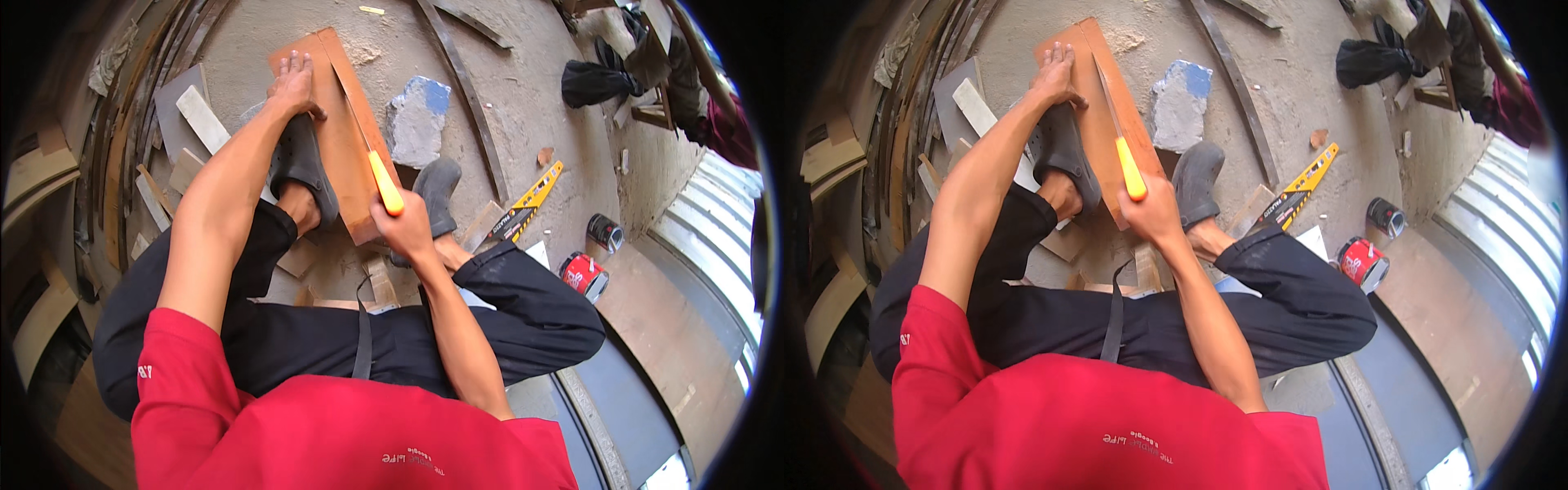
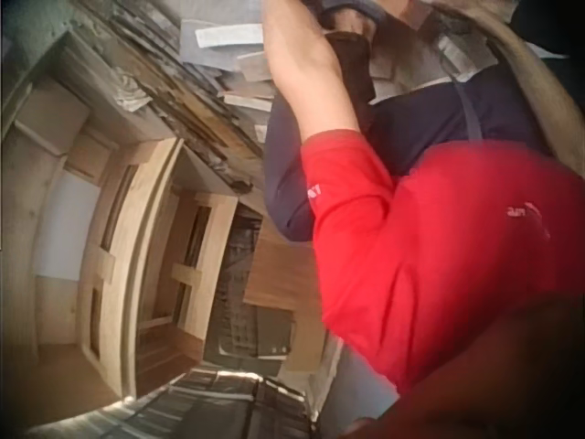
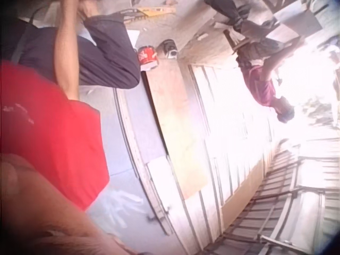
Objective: The person sits on the floor and uses a hand saw to cut a rectangular piece of wood. They hold the wood steady with their left hand and foot while sawing with their right hand. The cut is completed, and the two resulting pieces are separated.
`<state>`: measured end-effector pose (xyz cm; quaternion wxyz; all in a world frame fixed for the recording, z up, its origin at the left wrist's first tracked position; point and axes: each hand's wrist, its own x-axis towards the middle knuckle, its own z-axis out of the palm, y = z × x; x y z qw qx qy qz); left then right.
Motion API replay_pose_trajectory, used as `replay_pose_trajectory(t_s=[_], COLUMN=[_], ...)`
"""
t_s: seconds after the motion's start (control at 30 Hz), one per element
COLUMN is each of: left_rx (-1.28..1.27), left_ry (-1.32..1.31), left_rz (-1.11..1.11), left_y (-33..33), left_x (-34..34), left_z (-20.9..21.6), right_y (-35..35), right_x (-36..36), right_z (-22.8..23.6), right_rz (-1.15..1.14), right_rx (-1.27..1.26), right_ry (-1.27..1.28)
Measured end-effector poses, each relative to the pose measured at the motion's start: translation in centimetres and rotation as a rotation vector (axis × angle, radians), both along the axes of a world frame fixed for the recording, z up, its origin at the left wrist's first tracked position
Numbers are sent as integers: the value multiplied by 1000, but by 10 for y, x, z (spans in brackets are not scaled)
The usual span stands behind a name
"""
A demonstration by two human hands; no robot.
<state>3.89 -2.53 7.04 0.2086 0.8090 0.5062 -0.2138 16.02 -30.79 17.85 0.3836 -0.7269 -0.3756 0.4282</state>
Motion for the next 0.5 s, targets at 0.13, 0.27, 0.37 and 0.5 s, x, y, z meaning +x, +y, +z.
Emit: replay_pose_trajectory(t_s=[0.13,0.27,0.37,0.5], left_rx=[-9,-42,-86,224], left_ry=[79,149,267,-64], left_rz=[13,73,43,307], left_y=[2,0,0,-5], left_x=[4,13,27,40], left_z=[14,29,30,-9], right_y=[-37,-105,-133,-167], right_x=[0,22,39,52], right_z=[40,106,154,173], right_rz=[16,13,-152,-336], right_rx=[41,-158,-250,-177], right_ry=[24,183,206,127])
